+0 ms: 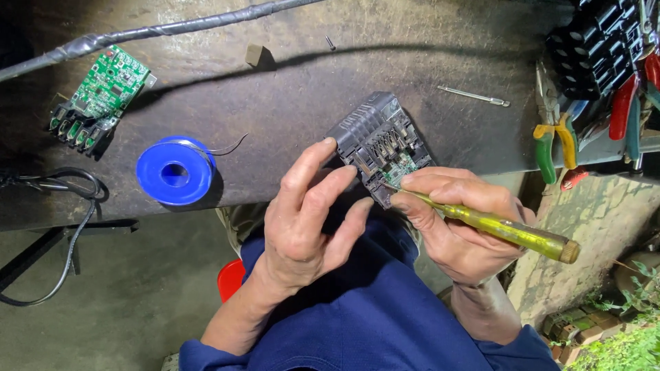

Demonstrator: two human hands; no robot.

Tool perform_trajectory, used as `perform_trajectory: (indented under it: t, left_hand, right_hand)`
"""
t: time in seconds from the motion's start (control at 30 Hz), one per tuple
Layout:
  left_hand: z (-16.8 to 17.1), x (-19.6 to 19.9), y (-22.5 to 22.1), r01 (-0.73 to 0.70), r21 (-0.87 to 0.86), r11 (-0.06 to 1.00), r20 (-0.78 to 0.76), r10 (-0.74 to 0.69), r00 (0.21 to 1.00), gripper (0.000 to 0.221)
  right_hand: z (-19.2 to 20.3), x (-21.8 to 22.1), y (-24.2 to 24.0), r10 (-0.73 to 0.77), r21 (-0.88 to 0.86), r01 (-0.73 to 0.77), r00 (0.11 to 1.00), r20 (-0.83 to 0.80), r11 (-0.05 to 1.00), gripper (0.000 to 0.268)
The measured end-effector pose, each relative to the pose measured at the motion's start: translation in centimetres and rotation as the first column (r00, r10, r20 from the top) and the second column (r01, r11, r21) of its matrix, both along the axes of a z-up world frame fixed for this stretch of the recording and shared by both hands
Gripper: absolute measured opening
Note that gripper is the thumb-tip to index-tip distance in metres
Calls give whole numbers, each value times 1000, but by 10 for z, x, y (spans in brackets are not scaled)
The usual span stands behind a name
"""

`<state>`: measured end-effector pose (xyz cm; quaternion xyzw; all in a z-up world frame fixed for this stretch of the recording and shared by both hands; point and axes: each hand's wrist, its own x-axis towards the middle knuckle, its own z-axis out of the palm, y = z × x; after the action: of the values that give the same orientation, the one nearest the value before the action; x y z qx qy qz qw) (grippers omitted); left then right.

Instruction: The person is inspecting a circuit board, rotating it for visual check, and using a screwdriver to probe or adjust components within its housing.

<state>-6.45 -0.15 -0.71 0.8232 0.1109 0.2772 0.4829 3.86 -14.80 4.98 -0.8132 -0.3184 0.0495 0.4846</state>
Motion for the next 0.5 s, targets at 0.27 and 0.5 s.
perform_trajectory:
  t: [0.27, 0.5]
  left_hand:
    - [8, 10, 11, 160, -164, 974, 67, -151, 986, 9]
    - [8, 14, 8, 127, -148, 981, 103, -113, 988, 11]
  right_hand:
    - [-9, 3, -6, 12, 52, -12, 1000, -9, 999, 37]
    - [-13, 4, -11, 33, 77, -33, 999, -3, 997, 41]
